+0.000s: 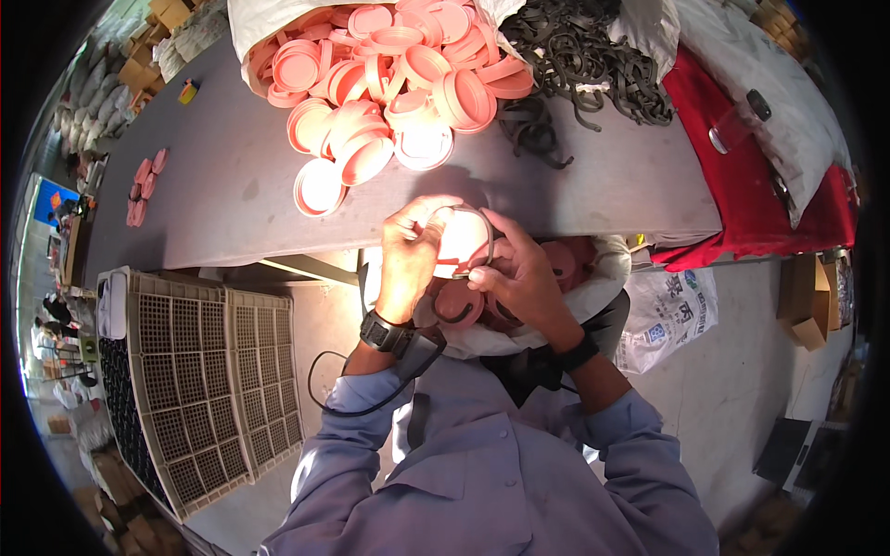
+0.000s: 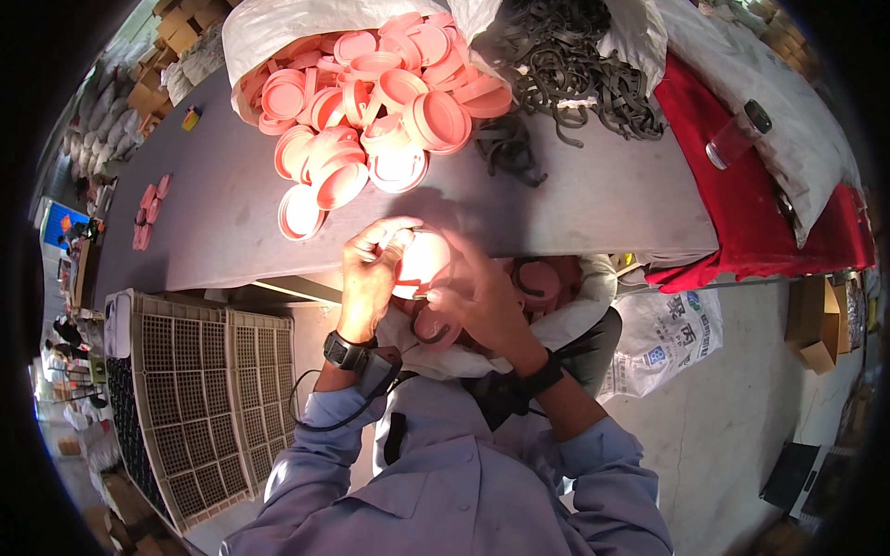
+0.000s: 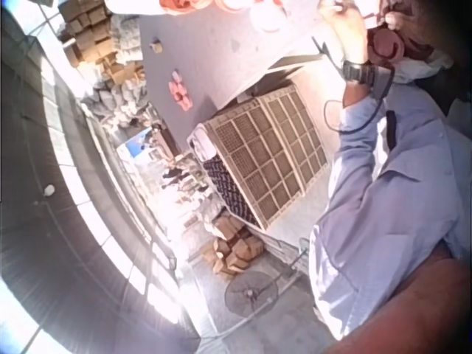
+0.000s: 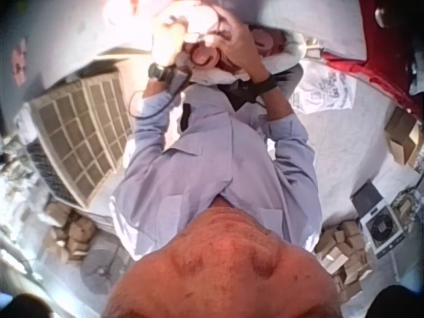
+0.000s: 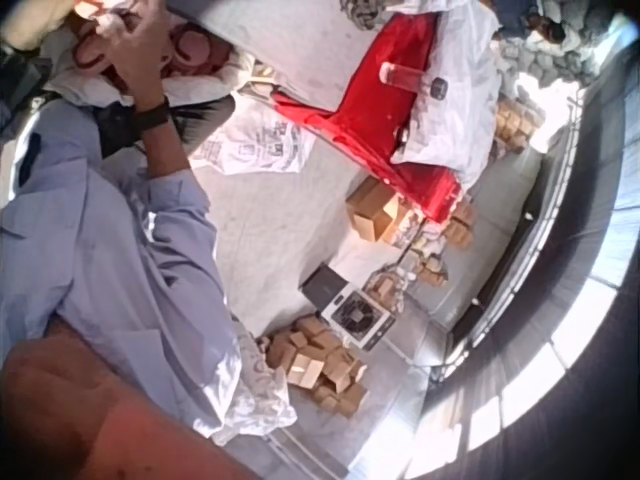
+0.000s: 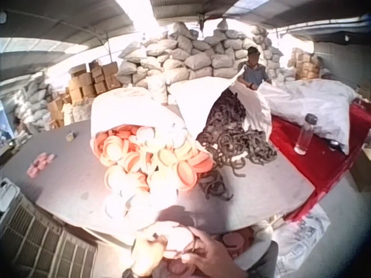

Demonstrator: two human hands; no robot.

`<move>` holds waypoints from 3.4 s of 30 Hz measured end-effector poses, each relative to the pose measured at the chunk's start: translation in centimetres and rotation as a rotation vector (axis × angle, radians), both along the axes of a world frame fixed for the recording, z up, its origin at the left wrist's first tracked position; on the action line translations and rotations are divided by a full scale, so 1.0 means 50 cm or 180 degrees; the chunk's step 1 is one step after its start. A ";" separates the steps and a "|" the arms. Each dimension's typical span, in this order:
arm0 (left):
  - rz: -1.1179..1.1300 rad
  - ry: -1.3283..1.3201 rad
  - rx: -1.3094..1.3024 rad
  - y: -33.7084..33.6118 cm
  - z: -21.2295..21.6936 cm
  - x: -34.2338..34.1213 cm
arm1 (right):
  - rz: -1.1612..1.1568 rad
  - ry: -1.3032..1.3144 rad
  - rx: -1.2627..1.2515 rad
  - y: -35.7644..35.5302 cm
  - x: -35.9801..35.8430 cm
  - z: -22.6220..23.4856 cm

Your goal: Insert black plastic rings into pink plastic lid components and sort them into a bag.

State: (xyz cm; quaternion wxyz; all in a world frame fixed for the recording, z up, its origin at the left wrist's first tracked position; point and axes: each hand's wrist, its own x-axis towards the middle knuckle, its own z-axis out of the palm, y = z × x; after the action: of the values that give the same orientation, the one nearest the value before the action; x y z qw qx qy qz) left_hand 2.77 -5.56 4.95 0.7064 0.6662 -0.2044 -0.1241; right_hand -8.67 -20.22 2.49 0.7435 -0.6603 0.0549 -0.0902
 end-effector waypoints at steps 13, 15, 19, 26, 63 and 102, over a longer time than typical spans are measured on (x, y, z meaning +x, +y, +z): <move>0.0481 0.0687 -0.0149 0.000 -0.043 -0.080 | -0.0317 -0.1079 -0.2239 -0.024 -0.002 -0.027; 0.0487 0.0708 -0.0128 0.009 -0.049 -0.099 | -0.0209 -0.0981 -0.2105 -0.027 -0.015 -0.030; 0.0601 0.0703 -0.0128 0.011 -0.065 -0.098 | -0.0245 -0.1187 -0.2345 0.003 -0.027 -0.021; 0.0470 0.0957 -0.0515 0.041 -0.094 -0.099 | -0.0009 -0.1000 -0.2016 -0.008 -0.020 -0.049; 0.1213 -0.1227 0.0932 0.107 -0.053 0.048 | -0.1281 -0.0382 -0.3319 -0.218 0.118 -0.017; -0.0530 -0.0928 0.1234 -0.003 0.035 0.061 | -0.0645 -0.1176 -0.2164 -0.066 0.135 0.033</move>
State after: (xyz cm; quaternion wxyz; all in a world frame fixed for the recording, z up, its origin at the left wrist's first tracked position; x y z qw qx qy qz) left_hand 5.80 -5.69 6.68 0.5159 0.7809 -0.3307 -0.1214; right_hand -1.95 -23.49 4.16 0.4673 -0.8326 -0.0478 -0.2933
